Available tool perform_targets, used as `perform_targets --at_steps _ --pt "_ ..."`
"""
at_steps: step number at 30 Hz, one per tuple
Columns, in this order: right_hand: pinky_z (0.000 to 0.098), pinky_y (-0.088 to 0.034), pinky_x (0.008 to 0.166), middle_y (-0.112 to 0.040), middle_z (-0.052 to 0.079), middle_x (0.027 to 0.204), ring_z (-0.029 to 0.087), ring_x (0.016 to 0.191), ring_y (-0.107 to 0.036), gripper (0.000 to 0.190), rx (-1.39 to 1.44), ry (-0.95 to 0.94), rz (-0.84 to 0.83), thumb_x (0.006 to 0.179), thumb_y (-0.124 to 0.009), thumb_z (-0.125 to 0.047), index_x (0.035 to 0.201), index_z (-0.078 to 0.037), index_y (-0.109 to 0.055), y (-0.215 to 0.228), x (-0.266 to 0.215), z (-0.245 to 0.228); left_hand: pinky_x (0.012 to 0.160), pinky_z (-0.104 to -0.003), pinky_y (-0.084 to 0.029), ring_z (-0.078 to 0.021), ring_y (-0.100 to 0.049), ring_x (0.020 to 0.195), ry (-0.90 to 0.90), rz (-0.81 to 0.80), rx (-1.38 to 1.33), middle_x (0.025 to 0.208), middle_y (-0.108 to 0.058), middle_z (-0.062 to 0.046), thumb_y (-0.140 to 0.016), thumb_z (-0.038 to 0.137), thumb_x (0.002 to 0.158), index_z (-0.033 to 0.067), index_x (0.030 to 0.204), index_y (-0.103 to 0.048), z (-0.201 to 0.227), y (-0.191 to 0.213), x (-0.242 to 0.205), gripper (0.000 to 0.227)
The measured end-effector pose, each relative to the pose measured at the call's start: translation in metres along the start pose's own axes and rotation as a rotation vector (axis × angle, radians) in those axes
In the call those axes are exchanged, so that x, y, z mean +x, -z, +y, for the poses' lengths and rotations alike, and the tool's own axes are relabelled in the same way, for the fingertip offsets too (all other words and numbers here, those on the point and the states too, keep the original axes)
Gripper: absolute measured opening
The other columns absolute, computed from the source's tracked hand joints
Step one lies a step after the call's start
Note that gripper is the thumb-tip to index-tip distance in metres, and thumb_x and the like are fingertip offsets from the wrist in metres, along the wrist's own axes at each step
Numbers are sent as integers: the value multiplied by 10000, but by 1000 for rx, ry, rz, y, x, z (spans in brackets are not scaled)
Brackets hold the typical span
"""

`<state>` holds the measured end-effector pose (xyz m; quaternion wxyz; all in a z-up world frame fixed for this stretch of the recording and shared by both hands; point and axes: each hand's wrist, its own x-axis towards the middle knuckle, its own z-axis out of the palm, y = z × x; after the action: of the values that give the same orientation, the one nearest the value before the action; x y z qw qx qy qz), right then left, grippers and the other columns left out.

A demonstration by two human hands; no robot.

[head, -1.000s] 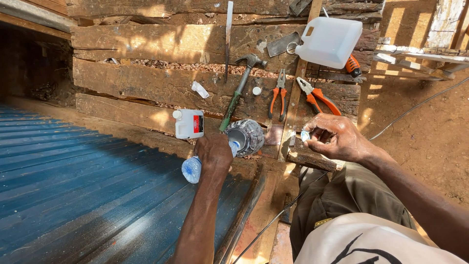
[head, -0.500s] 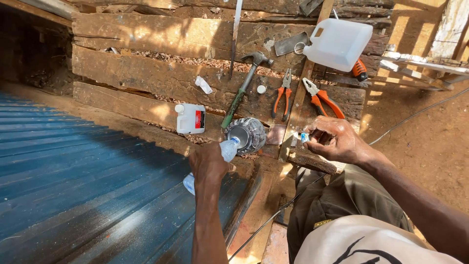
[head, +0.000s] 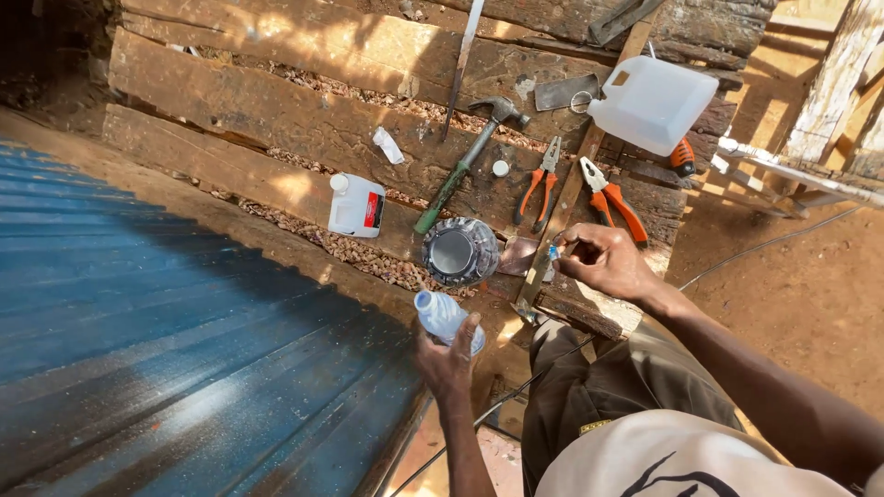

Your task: Preparing a mixture and cleaning a circular component using various liquids and a stirring stick on a wooden workbench.

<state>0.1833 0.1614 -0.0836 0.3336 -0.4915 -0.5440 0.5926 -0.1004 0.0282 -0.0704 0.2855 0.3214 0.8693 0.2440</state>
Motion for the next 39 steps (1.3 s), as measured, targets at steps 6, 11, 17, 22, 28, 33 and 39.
perform_targets --at_steps 6,11,17,22,28,33,39 --pt "301 -698 536 -726 194 1036 281 727 -796 168 -435 314 -133 919 -661 -13 1079 18 -703 -25 58 -6 892 -426 -615 -272 -740 1010 -296 158 -334 1167 -746 -140 -892 478 686 78 1242 -648 27 -33 -34 727" --pt "309 -585 647 -697 68 931 197 767 -626 201 -610 634 -50 925 -758 -25 1074 -70 -632 -61 150 97 917 -394 -603 -257 -724 1008 -457 177 -321 1166 -739 -142 -964 296 667 46 1269 -629 46 -53 -42 733" --pt "464 -604 655 -665 133 1025 355 796 -690 417 -777 446 -126 753 -804 -114 1129 -106 -623 -49 147 62 1035 -484 -524 -290 -690 1173 -556 123 -324 1231 -715 -89 -978 422 623 123 1318 -636 65 -63 -42 830" --pt "530 -605 697 -684 246 1017 438 776 -721 294 -657 203 -36 904 -711 -172 1166 -39 -695 -9 92 17 1043 -501 -505 -321 -685 1157 -589 66 -348 1229 -715 -149 -928 315 731 76 1330 -616 84 -66 -46 717" --pt "383 -556 606 -669 59 607 238 484 -605 244 -495 -155 12 915 -746 -270 1071 -82 -750 22 -39 24 999 -485 -558 -341 -711 1077 -609 115 -311 1143 -716 -164 -917 207 722 40 1301 -615 112 -83 -41 674" --pt "380 -586 548 -800 169 1008 269 664 -748 467 -432 -337 -71 888 -644 -434 1235 -130 -716 62 -89 90 955 -451 -575 -318 -724 1074 -654 199 -272 1136 -721 -112 -929 231 645 101 1271 -651 100 -124 -24 697" --pt "341 -595 490 -789 185 958 247 611 -734 451 -443 -250 -41 910 -638 -439 1200 -111 -741 84 -85 114 876 -534 -602 -414 -738 981 -431 -221 -43 1028 -725 -237 -869 376 699 -13 1220 -621 120 -128 -46 696"
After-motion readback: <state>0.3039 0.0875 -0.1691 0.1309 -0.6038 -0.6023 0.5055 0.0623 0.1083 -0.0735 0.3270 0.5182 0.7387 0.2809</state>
